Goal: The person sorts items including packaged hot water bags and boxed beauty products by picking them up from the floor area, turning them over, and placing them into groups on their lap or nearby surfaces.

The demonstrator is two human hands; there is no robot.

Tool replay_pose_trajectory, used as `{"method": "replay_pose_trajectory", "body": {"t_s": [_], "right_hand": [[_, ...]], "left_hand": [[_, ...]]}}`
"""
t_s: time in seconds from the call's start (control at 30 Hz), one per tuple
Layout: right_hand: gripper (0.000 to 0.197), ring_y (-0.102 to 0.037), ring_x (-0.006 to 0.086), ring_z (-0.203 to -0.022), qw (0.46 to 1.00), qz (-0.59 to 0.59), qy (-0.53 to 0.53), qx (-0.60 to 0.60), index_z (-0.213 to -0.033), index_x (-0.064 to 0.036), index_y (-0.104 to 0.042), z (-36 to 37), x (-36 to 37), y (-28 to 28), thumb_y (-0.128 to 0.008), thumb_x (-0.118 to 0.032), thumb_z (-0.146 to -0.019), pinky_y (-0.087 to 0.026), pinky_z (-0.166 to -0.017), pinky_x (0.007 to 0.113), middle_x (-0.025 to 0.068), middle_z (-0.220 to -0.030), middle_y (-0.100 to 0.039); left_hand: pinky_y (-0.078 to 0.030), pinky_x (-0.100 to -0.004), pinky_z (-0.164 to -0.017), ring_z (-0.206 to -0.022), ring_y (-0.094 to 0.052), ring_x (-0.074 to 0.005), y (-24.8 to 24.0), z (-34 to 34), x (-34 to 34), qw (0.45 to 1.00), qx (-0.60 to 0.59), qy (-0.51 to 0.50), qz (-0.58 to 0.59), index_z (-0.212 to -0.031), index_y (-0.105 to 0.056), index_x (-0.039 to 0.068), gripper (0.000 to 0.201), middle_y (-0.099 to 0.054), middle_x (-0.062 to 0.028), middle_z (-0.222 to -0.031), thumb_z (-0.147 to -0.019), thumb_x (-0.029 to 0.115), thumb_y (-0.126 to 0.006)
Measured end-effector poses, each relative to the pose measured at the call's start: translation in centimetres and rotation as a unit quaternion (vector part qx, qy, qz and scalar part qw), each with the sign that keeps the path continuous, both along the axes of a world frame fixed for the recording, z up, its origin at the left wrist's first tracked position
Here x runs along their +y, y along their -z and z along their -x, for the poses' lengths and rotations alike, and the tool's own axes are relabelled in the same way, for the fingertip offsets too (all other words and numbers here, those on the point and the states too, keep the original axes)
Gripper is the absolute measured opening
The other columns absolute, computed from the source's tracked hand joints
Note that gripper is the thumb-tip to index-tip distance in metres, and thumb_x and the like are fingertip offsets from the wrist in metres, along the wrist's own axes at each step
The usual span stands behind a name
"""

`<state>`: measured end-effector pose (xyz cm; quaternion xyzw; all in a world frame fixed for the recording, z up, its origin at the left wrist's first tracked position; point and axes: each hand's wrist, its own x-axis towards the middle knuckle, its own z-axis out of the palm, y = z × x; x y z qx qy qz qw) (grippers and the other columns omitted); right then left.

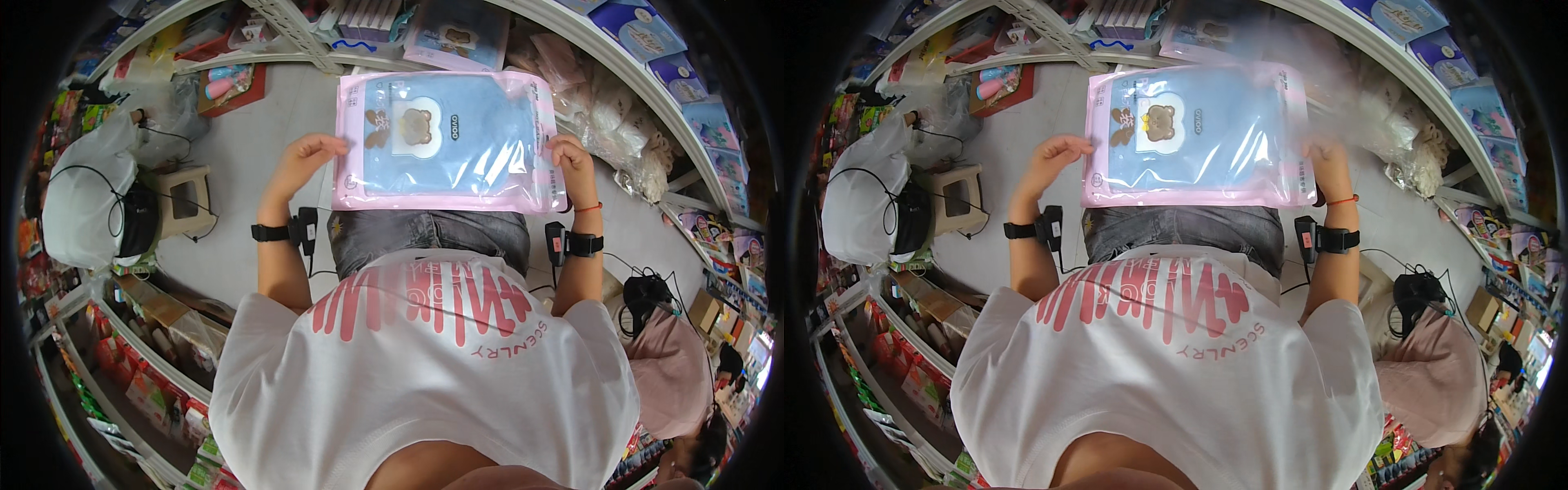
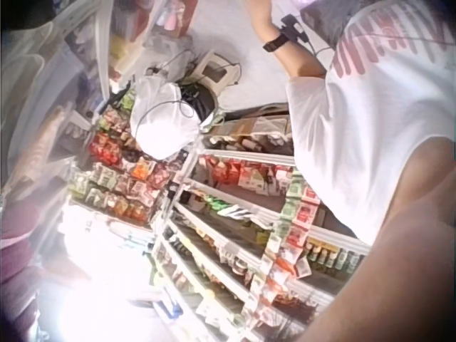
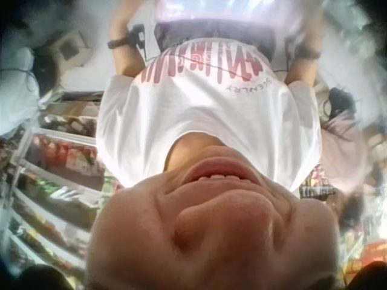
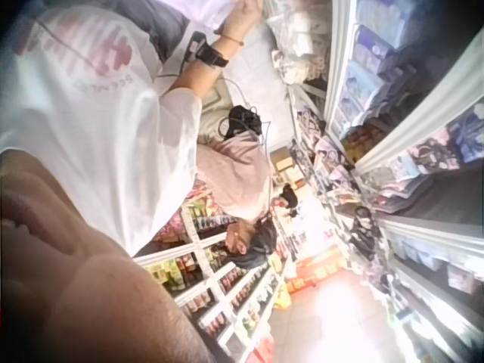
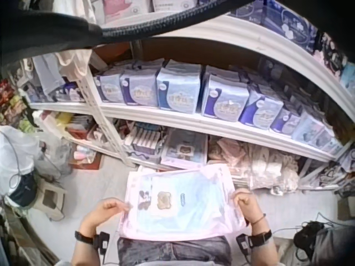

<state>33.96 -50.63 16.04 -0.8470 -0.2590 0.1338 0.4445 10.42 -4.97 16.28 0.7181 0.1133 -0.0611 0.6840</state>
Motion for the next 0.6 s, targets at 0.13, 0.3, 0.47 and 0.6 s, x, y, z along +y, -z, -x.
{"method": "replay_pose_trajectory", "body": {"t_s": [0.13, 0.3, 0.47, 0.6], "right_hand": [[0.013, -0.057, 0.0181, -0.091, 0.999, 0.013, -0.011, -0.035, -0.068, -0.0002, -0.049, -0.3, -0.6, 0.7, -0.049, 0.011, -0.075, -0.043, -0.083, 0.025, 0.0075, -0.096, -0.061], [0.013, -0.056, 0.0178, -0.095, 0.999, -0.012, 0.002, -0.042, -0.070, -0.0008, -0.052, -0.2, -0.5, 1.0, -0.050, 0.009, -0.078, -0.042, -0.086, 0.025, 0.0070, -0.101, -0.060], [0.015, -0.055, 0.0166, -0.101, 0.998, -0.049, 0.008, 0.043, -0.098, -0.0023, -0.063, 0.2, -0.7, -0.2, -0.052, -0.001, -0.089, -0.041, -0.091, 0.025, 0.0053, -0.106, -0.060], [0.033, -0.053, 0.0134, -0.105, 0.978, -0.096, 0.075, 0.172, -0.123, -0.0049, -0.053, 0.5, -1.0, -0.8, -0.058, -0.010, -0.091, -0.042, -0.091, 0.026, 0.0074, -0.109, -0.059]], "left_hand": [[-0.045, -0.0310, -0.093, -0.108, -0.058, -0.0188, -3.5, -2.8, -1.5, 0.982, 0.005, 0.032, -0.188, -0.121, -0.057, 0.000, 0.039, -0.061, -0.0112, -0.121, -0.086, 0.016, -0.066], [-0.033, -0.0467, -0.106, -0.133, -0.036, -0.0345, -3.8, -8.0, -5.2, 0.936, -0.063, 0.072, -0.339, -0.134, -0.048, 0.009, 0.070, -0.041, -0.0172, -0.143, -0.072, 0.028, -0.077], [-0.017, -0.0636, -0.109, -0.143, -0.011, -0.0427, -4.0, -10.1, -10.2, 0.865, 0.146, 0.142, -0.459, -0.141, -0.040, 0.024, 0.088, -0.023, -0.0143, -0.155, -0.064, 0.030, -0.082], [-0.015, -0.0702, -0.105, -0.145, -0.010, -0.0390, -3.7, -8.9, -10.7, 0.882, 0.103, 0.145, -0.436, -0.134, -0.046, 0.026, 0.083, -0.022, -0.0133, -0.156, -0.060, 0.031, -0.084]]}}
